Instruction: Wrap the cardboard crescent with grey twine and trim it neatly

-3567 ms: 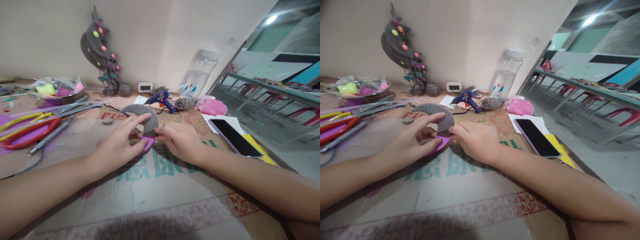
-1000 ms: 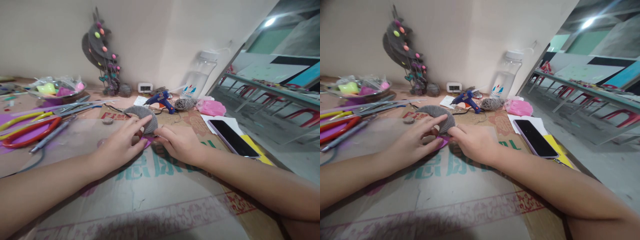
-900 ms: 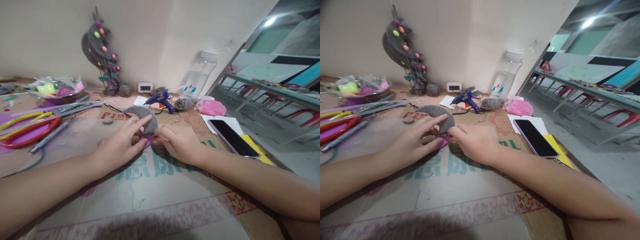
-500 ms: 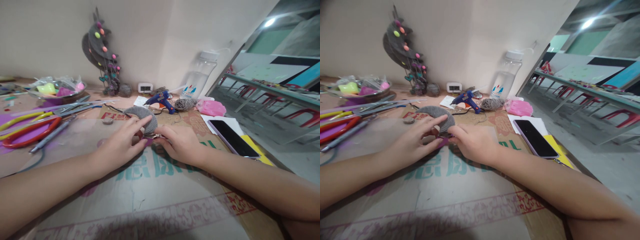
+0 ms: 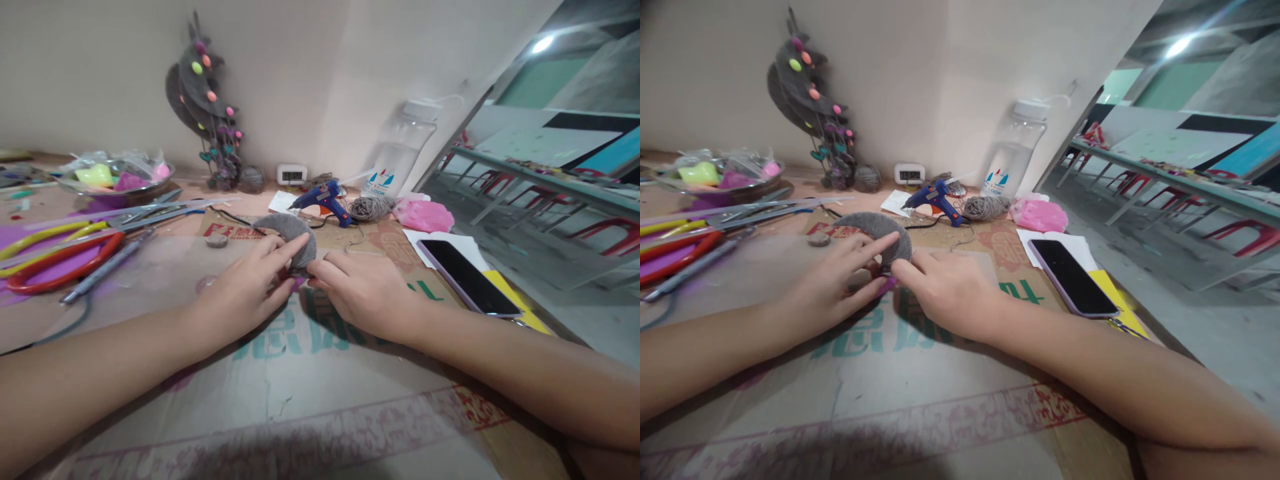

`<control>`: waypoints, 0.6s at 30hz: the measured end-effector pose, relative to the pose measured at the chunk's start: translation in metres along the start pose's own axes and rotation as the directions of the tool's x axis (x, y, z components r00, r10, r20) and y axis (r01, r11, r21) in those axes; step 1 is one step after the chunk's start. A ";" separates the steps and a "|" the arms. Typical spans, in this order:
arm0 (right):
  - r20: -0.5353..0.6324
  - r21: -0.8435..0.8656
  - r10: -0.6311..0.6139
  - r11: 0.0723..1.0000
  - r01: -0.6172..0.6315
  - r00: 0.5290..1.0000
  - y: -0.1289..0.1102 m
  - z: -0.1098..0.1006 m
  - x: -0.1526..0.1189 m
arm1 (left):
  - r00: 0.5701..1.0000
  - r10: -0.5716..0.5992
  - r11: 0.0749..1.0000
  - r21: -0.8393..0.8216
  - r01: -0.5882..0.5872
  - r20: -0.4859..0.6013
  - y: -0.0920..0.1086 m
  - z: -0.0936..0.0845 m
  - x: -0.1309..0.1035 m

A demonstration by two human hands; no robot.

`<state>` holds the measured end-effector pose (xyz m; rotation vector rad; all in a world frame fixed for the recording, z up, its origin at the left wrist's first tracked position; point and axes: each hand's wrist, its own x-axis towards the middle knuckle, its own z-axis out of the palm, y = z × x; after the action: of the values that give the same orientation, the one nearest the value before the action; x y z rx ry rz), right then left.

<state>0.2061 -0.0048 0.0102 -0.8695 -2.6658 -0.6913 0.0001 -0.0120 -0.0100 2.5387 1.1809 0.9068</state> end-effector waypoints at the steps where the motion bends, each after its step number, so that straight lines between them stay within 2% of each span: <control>1: 0.003 -0.005 -0.002 1.000 0.002 1.000 0.000 0.000 0.000 | 1.000 0.004 1.000 -0.002 -0.004 -0.003 0.000 0.000 0.000; 7: -0.002 0.002 -0.017 1.000 0.017 1.000 0.002 0.002 0.000 | 1.000 -0.018 1.000 -0.017 0.018 0.005 0.001 -0.001 0.000; 9: -0.013 0.062 0.005 0.998 -0.004 1.000 0.003 0.003 0.000 | 0.999 -0.041 0.999 -0.019 0.041 0.005 0.002 -0.001 0.000; 11: -0.049 0.194 0.088 0.978 -0.077 0.995 0.004 0.004 0.000 | 0.998 -0.069 0.997 -0.037 0.069 -0.005 0.002 -0.002 0.001; 15: -0.039 0.519 0.342 0.810 -0.274 0.939 0.009 0.008 0.002 | 0.989 -0.139 0.971 -0.203 0.128 -0.045 -0.001 0.000 0.003; 18: -0.009 0.621 0.414 0.716 -0.319 0.910 0.015 0.018 0.005 | 0.977 -0.208 0.930 -0.317 0.186 -0.038 -0.003 0.000 0.005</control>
<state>0.2093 0.0178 0.0018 -1.0458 -2.2339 0.2024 0.0007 -0.0065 -0.0089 2.1136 1.1792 1.0470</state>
